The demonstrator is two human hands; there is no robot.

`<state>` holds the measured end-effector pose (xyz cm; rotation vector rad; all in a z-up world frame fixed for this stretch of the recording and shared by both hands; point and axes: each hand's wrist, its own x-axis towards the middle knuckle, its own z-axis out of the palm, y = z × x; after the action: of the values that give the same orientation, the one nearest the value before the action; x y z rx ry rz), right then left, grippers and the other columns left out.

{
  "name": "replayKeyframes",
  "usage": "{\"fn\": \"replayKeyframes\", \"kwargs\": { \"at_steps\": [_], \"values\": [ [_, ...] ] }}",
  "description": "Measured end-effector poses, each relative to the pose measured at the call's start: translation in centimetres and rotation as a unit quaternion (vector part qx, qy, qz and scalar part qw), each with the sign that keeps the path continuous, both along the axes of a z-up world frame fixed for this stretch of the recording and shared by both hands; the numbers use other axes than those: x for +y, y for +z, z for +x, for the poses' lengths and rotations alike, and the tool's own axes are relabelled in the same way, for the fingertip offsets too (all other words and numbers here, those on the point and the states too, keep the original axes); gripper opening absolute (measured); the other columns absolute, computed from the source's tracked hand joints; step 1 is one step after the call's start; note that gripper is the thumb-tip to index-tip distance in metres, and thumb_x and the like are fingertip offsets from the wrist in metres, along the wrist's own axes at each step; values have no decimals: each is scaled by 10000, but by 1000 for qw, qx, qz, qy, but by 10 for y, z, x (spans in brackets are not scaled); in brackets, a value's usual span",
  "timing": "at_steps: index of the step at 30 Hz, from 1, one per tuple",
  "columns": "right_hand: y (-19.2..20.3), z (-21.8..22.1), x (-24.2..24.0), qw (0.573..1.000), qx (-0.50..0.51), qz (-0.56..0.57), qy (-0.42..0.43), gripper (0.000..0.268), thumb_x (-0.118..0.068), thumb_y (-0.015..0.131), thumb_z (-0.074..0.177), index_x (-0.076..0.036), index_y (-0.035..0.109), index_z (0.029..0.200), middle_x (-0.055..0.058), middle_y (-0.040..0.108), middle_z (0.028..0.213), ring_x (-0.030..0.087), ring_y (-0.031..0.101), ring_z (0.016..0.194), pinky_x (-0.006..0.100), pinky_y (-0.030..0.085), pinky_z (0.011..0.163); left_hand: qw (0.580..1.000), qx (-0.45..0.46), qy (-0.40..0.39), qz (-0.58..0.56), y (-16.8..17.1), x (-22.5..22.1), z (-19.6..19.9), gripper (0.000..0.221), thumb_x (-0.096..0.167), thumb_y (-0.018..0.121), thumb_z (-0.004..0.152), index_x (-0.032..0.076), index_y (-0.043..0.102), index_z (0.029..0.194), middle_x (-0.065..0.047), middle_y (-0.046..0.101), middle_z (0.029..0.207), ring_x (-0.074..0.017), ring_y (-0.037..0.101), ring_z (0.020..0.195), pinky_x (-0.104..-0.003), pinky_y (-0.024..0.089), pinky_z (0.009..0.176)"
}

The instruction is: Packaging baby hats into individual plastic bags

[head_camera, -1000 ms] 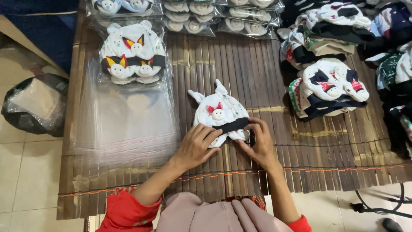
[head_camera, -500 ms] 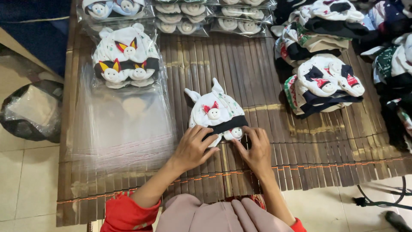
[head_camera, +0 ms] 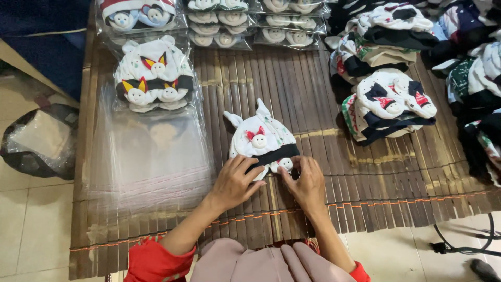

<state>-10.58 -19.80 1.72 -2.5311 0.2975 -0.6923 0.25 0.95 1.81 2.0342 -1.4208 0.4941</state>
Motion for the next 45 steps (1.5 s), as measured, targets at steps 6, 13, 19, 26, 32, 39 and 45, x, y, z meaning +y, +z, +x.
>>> {"fn": "replayKeyframes", "kwargs": {
  "at_steps": [6, 13, 19, 26, 32, 39, 45],
  "values": [
    [2, 1, -5, 999, -21, 17, 19, 330, -285, 888, 787, -113, 697, 995, 73, 607, 813, 295, 648, 781, 381, 531, 724, 999, -21, -25, -8, 5, -23, -10, 190, 275, 628, 970, 118, 690, 1056, -104, 607, 1116, -317, 574, 1014, -395, 463, 748],
    [-19, 4, -18, 995, -14, 93, 42, 336, -232, 894, 762, -89, 691, 988, 107, 624, 842, 337, 665, 805, 423, 529, 743, 996, -85, 2, 25, 4, -60, -1, 144, 175, 647, 938, 89, 682, 1048, -118, 584, 1044, -320, 574, 941, -388, 454, 672],
    [-32, 4, -25, 991, -7, 127, 49, 351, -246, 913, 745, -116, 688, 981, 78, 615, 861, 312, 653, 825, 404, 518, 775, 994, -92, 17, 55, -7, -65, 4, 123, 224, 653, 927, 106, 656, 959, -84, 499, 943, -294, 515, 894, -389, 414, 661],
    [-32, 4, -27, 988, -13, 138, 63, 325, -225, 902, 744, -126, 694, 972, 76, 604, 847, 317, 651, 833, 395, 522, 794, 994, -32, 36, 93, -3, -70, 5, 65, 168, 652, 900, 132, 599, 889, -72, 442, 921, -296, 476, 845, -395, 373, 626],
    [-39, 4, -31, 987, -24, 143, 65, 336, -223, 917, 719, -137, 700, 961, 64, 603, 837, 303, 652, 823, 382, 526, 792, 988, 32, 26, 152, -11, -77, 14, 180, 126, 747, 802, 92, 581, 864, -90, 454, 946, -326, 478, 892, -419, 381, 657],
    [-39, 4, -29, 985, -32, 157, 59, 357, -212, 932, 703, -132, 711, 971, 74, 614, 839, 300, 667, 809, 388, 542, 753, 983, 136, 11, 126, -5, -69, 9, 189, 163, 716, 810, 102, 565, 906, -71, 441, 945, -329, 484, 923, -433, 391, 740],
    [-36, 1, -28, 984, -33, 166, 58, 320, -202, 915, 731, -133, 729, 983, 68, 618, 851, 283, 676, 802, 349, 558, 722, 979, 183, 14, 88, -9, -71, 6, 210, 218, 773, 804, 92, 620, 872, -65, 457, 908, -323, 502, 906, -442, 409, 781]
  ]
}}
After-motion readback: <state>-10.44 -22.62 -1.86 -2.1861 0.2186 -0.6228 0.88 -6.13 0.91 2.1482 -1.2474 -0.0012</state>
